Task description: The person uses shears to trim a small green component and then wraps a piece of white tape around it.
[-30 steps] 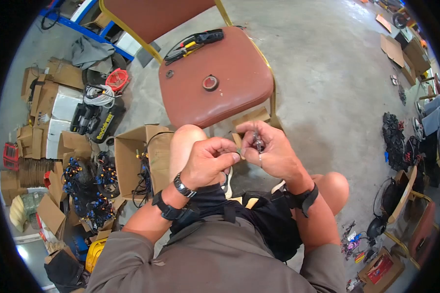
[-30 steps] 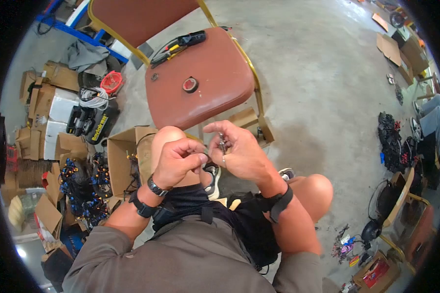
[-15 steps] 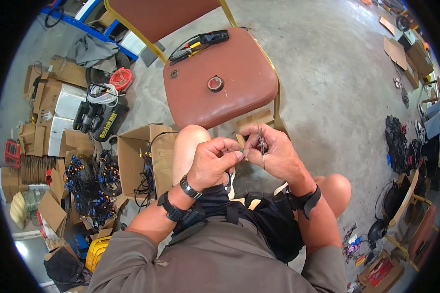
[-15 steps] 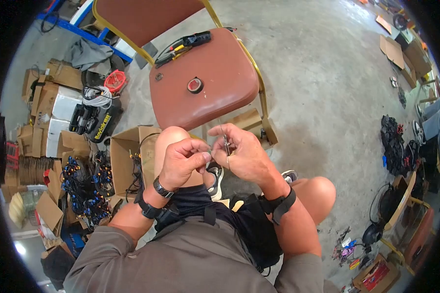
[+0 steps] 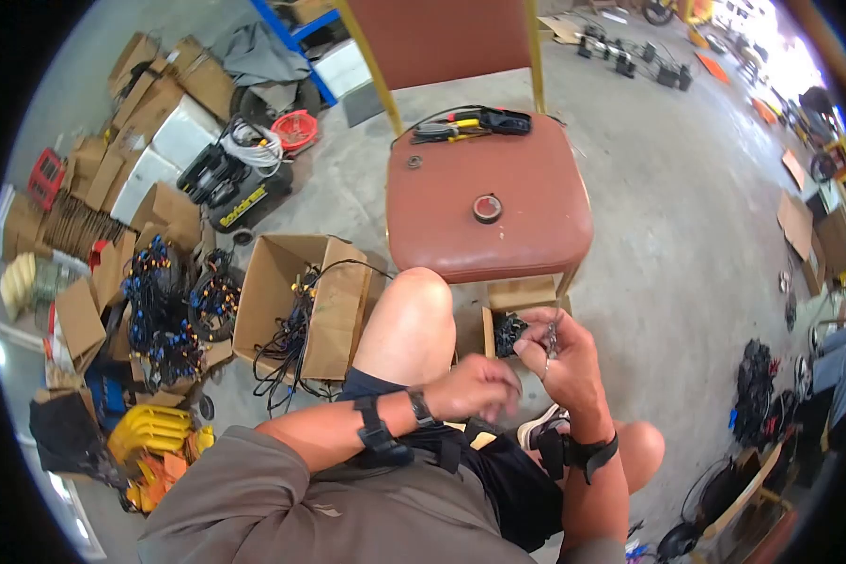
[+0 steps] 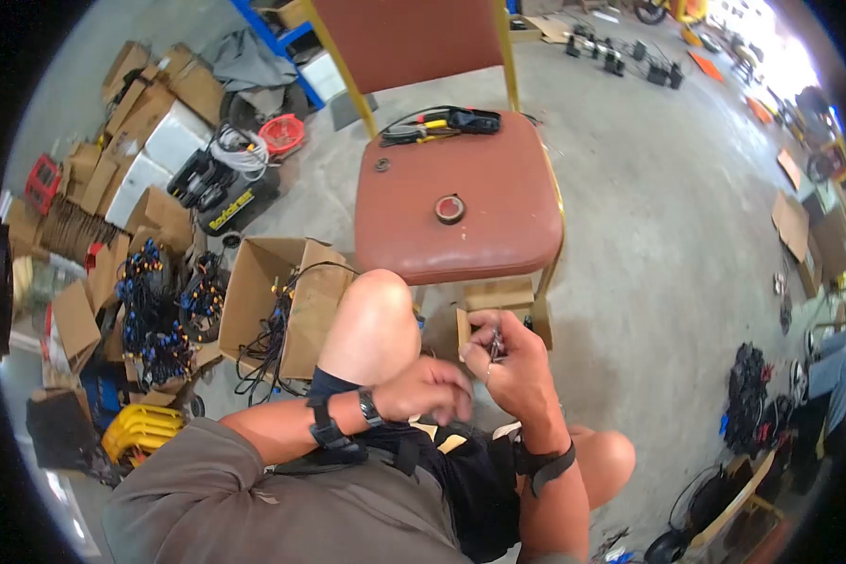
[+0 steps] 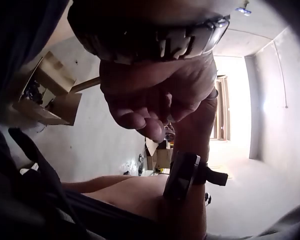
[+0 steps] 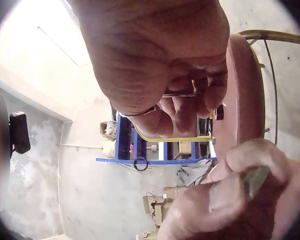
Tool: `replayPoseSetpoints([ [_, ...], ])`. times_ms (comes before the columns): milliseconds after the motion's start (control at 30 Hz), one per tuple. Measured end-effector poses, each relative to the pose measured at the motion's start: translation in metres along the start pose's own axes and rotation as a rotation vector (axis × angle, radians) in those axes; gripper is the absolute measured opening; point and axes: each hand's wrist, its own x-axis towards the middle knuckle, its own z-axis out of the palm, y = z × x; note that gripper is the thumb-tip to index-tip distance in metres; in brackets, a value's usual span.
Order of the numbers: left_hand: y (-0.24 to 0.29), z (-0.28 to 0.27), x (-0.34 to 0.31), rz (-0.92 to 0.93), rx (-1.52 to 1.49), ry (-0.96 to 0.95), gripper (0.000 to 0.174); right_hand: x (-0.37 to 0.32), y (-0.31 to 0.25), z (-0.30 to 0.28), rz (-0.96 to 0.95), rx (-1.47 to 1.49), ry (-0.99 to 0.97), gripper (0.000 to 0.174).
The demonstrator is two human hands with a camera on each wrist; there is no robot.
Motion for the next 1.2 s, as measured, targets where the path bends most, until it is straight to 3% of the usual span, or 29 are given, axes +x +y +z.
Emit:
replayPoseSetpoints([
  [100, -0.014, 0.008, -0.002, -0.057, -0.002, -0.09, 0.017, -0.004, -0.001, 0.004, 0.027, -0.018, -0.004, 0.031],
  [200, -0.013, -0.003, -0.002, 0.082, -0.024, -0.034, 0.015, -0.007, 0.0, 0.004, 0.04, -0.079, -0.01, 0.03],
  [500, 0.029, -0.025, -0.01, 0.224, -0.194, 0.344, 0.013, -0.011, -0.016, 0.0, -0.2, -0.523, 0.034, 0.039],
  [533, 0.03, -0.026, -0.01, 0.248, -0.237, 0.345, 0.012, -0.01, -0.008, -0.001, -0.242, -0.573, 0.055, 0.042],
  [633, 0.033, -0.028, -0.01, 0.306, -0.324, 0.347, 0.009, -0.01, -0.008, -0.003, -0.112, -0.651, -0.038, 0.042],
  [833, 0.035, -0.027, -0.007, 0.298, -0.381, 0.322, 0.008, -0.01, 0.005, 0.007, -0.338, -0.721, -0.023, 0.034],
  [1200, 0.035, -0.024, -0.003, 0.263, -0.38, 0.307, 0.011, -0.003, 0.002, 0.009, -0.357, -0.733, -0.008, 0.028],
])
